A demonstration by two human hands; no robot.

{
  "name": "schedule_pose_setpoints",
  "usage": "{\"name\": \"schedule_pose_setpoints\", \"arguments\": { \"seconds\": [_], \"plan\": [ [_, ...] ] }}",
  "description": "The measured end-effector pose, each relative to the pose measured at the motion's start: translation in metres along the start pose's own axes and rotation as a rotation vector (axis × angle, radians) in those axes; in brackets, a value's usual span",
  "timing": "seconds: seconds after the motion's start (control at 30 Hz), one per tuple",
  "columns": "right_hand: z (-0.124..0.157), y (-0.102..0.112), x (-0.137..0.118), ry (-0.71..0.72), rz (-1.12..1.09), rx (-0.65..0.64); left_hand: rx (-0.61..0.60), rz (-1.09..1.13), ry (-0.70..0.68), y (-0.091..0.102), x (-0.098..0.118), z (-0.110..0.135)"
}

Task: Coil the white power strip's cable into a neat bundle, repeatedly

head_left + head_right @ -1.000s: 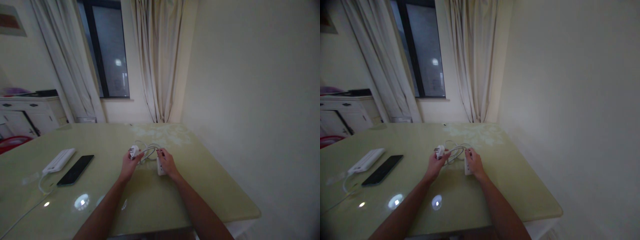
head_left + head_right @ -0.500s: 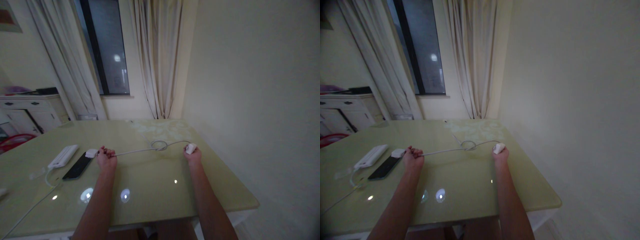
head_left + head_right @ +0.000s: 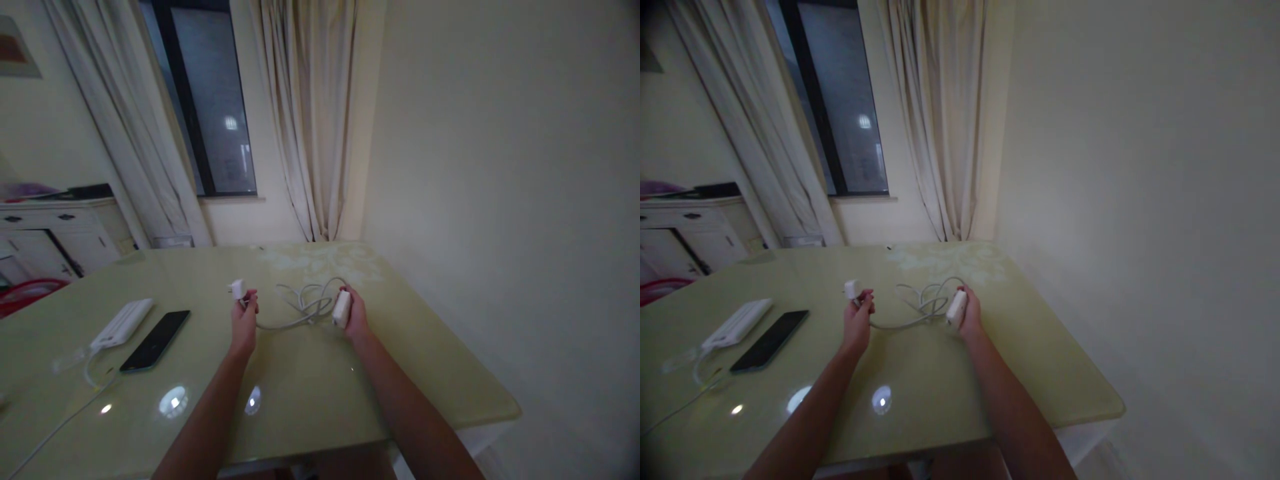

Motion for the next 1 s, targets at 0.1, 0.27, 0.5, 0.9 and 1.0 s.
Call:
{"name": "schedule_pose_setpoints", "arguments": {
  "seconds": [0.1,0.27,0.5,0.9,1.0],
  "plan": [
    [0.011,-0.012,0.008,-0.097,-0.011,0.013,-0.035,-0.203,0.005,-0.002,-0.003,0.005],
    [0.017,-0.018,0.013,-0.128,0.059,-0.002,-0.084,-0.287,0.119,-0.003,-0.009,0.009],
    [0.014,-0.013,0.015,-0.081,0.163,0.001,-0.101,-0.351,0.200,-0.003,-0.017,0.009],
    [0.016,-0.016,0.017,-0.059,0.202,0.007,-0.357,-0.281,0.118,-0.017,-0.004,0.019],
    [0.016,-0.016,0.017,-0.043,0.217,-0.013,-0.373,-0.306,0.113,-0.018,-0.003,0.022]
  ]
}}
Point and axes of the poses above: each hand's wrist, its own z-axis away from the middle knuckle, its own y-axis out of the back of the hand, x = y × z, the point moved 2 cm from there along -z, towards the middle knuckle, and after that the axes turned 5 degrees about y, right-handed, at the moved point
